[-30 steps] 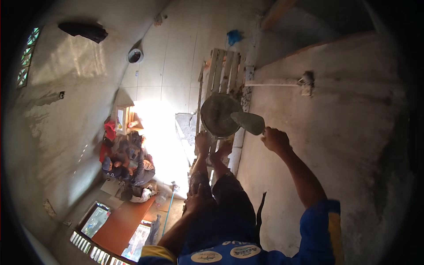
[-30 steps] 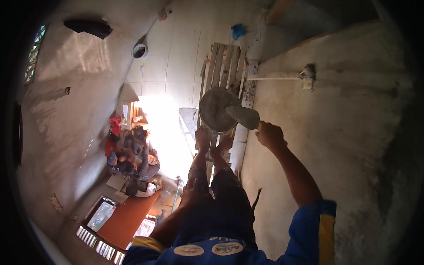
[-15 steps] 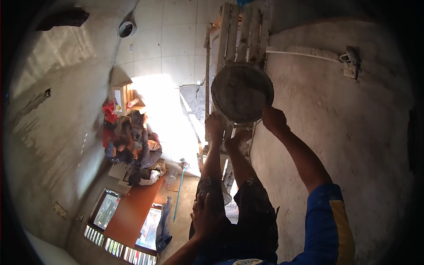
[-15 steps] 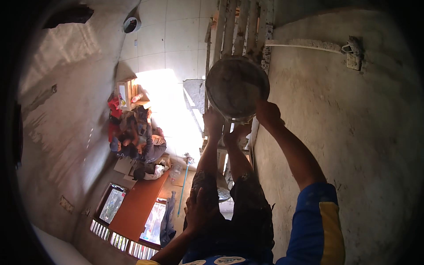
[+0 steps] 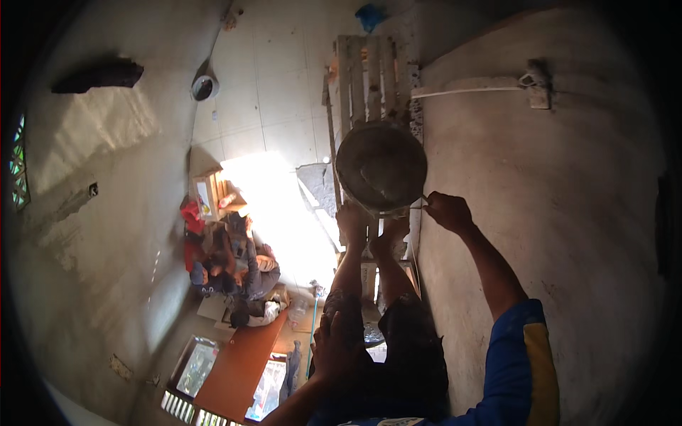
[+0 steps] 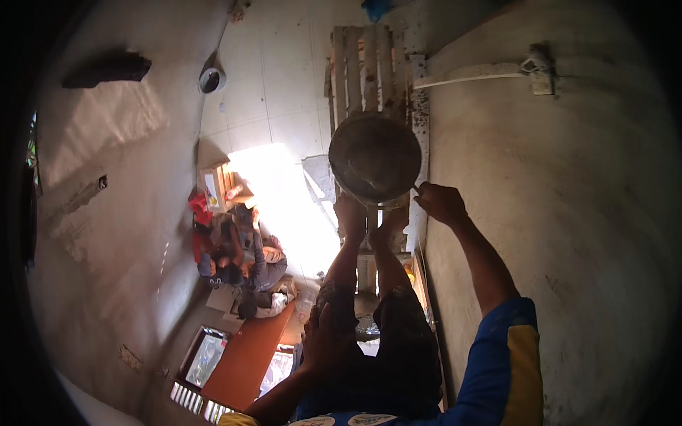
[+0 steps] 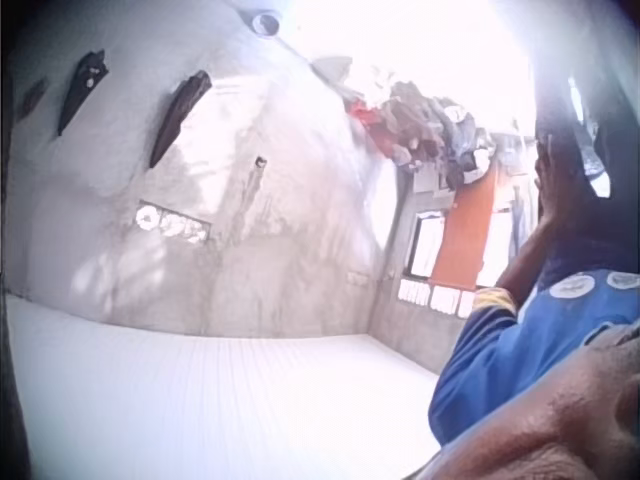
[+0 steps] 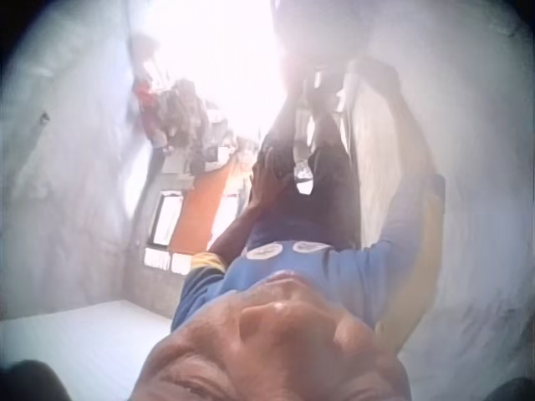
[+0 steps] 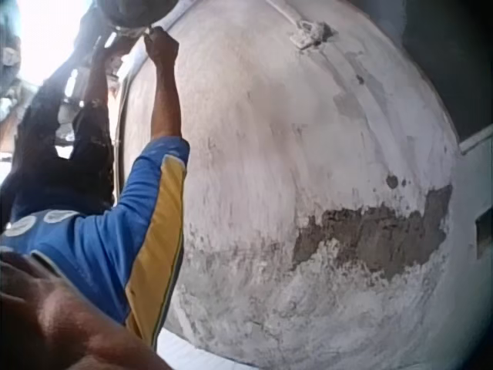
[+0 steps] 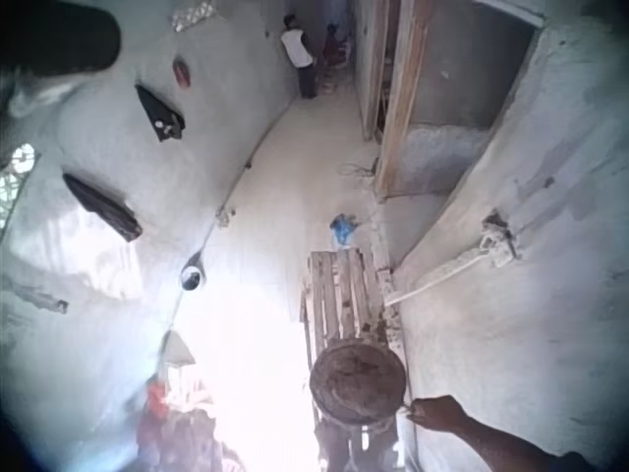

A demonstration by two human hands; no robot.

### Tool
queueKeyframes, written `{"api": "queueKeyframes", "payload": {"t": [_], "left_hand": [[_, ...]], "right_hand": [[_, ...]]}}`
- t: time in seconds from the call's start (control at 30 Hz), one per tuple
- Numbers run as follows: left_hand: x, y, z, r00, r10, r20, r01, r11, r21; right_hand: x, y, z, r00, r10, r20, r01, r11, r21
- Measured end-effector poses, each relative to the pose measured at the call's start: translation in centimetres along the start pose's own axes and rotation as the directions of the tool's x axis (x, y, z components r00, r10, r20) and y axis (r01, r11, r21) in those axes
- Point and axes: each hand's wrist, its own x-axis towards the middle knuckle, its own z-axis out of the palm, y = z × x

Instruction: The person applies mortar to a wall using a trowel. They scoop the material from a bucket and spread it across the rough wall surface while standing on a scaffold.

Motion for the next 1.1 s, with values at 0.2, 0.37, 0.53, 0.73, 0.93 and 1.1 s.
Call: {"api": "queueKeyframes", "payload": {"t": [0.2, 0.37, 0.53, 0.73, 0.93, 1.1], "left_hand": [[3.1, -0.1, -1.7, 0.992, 0.121, -0.017, -0.122, 0.985, -0.120], [9.0, -8.8, 3.5, 0.941, 0.335, -0.039, -0.323, 0.863, -0.389], [6.4, -9.0, -4.8, 0.884, 0.438, -0.161, -0.432, 0.636, -0.640], [3.4, -7.7, -12.0, 0.929, 0.275, -0.246, -0.349, 0.872, -0.344], [2.3, -21.7, -8.7, 0.976, -0.091, -0.198, -0.044, 0.807, -0.589], [5.5, -22.4, -4.9, 0.871, 0.288, -0.398, -0.414, 0.867, -0.278]], "right_hand": [[-10.4, -5.7, -6.8, 0.977, -0.105, -0.185, 0.123, 0.988, 0.094], [-24.0, -17.9, -27.0, 0.988, -0.118, -0.102, 0.120, 0.993, 0.014], [-39.2, -23.5, -48.4, 0.986, -0.163, -0.043, 0.149, 0.725, 0.672], [-51.2, -9.7, -60.5, 0.512, 0.528, -0.677, 0.077, 0.757, 0.649], [-53.5, -11.0, -60.1, 0.410, 0.495, -0.766, 0.106, 0.808, 0.579], [-45.3, -4.3, -64.3, 0.436, 0.587, -0.682, -0.103, 0.785, 0.610]]}}
